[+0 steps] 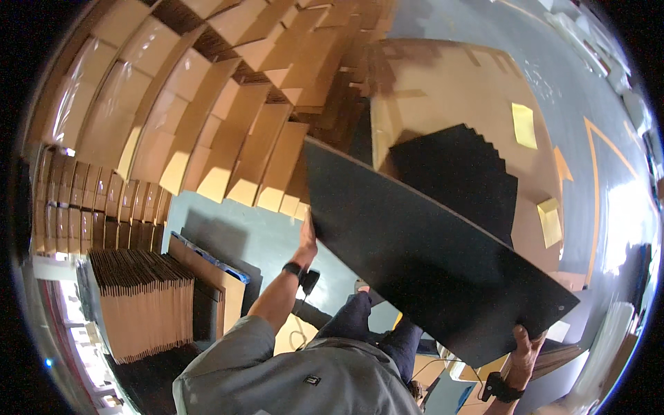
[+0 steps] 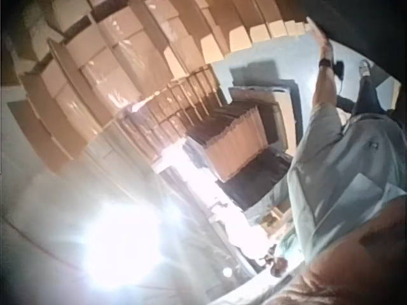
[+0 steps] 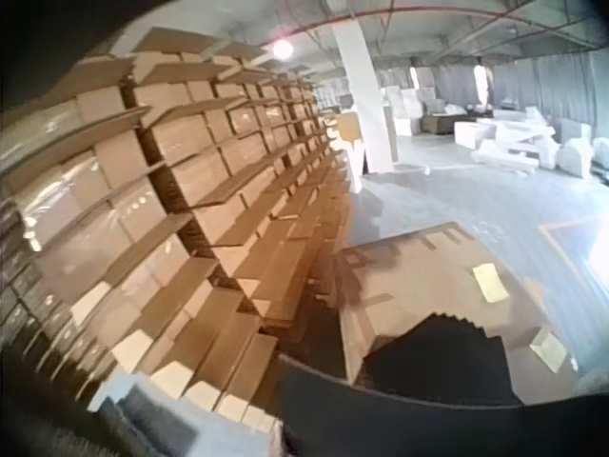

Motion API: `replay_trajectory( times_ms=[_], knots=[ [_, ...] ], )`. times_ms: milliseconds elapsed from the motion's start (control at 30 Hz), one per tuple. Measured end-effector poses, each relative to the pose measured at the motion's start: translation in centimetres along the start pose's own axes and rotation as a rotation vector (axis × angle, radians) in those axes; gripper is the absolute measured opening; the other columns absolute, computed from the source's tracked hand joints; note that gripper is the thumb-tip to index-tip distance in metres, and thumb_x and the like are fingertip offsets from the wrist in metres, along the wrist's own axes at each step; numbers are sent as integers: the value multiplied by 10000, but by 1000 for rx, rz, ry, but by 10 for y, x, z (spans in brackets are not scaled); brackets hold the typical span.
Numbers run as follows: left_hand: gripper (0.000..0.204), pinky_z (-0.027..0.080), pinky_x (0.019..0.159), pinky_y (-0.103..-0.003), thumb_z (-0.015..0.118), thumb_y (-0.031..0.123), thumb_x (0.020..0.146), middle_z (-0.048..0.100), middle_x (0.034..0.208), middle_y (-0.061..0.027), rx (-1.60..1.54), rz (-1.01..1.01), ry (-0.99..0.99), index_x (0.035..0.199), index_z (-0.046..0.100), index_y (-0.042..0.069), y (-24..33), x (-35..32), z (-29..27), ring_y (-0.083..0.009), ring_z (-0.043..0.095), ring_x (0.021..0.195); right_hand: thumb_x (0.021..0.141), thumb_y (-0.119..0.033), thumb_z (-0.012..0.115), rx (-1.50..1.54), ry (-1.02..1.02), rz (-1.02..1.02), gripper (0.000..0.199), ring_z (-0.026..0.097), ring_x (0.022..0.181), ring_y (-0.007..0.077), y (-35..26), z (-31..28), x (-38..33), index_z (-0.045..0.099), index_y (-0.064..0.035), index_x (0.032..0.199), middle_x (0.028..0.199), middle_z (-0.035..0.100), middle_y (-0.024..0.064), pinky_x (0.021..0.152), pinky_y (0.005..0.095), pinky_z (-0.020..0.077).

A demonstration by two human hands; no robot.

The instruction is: Applying small white circular labels to the corners of black rectangular boards in a factory warehouse setting.

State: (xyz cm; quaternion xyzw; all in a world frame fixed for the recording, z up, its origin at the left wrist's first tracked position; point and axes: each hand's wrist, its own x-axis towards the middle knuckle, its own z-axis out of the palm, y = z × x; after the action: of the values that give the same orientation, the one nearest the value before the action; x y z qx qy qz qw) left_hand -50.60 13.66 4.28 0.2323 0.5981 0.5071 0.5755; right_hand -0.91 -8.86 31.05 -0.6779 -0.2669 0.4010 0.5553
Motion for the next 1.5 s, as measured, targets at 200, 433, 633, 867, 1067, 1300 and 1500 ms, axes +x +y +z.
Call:
replay_trajectory(
  times_ms=[200,433,633,867,1067,1300,1500],
  knots=[
    [767,348,1054,-325,368,663,953,582,1298,-78,83,-307,270,1332,544,20,-49,-112,-160,-200,505,1208,772,-268,768,-114,-262,91,561,584,932,210,23,48,16,556,-37,1238,1104,615,71,858,356,481],
    [775,370,1002,-333,293,618,988,623,1128,-87,288,-86,453,1240,592,-51,-118,-301,-286,-197,533,1076,790,-306,738,-366,-315,-63,638,552,1058,286,52,114,30,511,-22,1313,1206,584,138,974,410,445],
    [729,294,1114,-329,283,539,1020,534,1350,-185,77,-2,560,1336,471,-90,-53,-359,-321,-258,451,1289,816,-329,748,-362,-740,184,693,517,1129,256,72,249,42,467,59,1317,1296,530,185,982,379,422],
    [668,329,1069,-311,292,505,1038,549,1299,-120,75,171,931,1322,495,-65,-144,-410,-349,-183,473,1206,917,-515,582,-758,-981,-72,912,231,1432,278,59,392,-18,195,87,1483,1549,241,214,1171,392,153],
    [679,366,1064,-358,289,513,1027,564,1288,-267,-39,73,1137,1267,542,-70,-100,-420,-385,-356,514,1239,1001,-502,423,-797,-1094,-281,764,246,1443,275,91,534,-62,238,58,1487,1571,242,169,1179,357,175],
    [642,418,955,-438,310,527,1011,598,1133,-293,63,-102,1464,1148,550,-53,-65,-424,-431,-437,550,1100,1021,-432,427,-715,-1226,-493,632,427,1326,289,98,672,-137,426,83,1387,1446,444,199,1113,354,303],
    [644,429,917,-447,327,553,996,605,1106,-307,-54,-230,1571,1149,575,-21,-73,-409,-485,-438,564,1067,1021,-389,460,-786,-1372,-462,556,502,1237,239,121,796,-195,494,60,1347,1355,543,165,1064,324,358]
  ],
)
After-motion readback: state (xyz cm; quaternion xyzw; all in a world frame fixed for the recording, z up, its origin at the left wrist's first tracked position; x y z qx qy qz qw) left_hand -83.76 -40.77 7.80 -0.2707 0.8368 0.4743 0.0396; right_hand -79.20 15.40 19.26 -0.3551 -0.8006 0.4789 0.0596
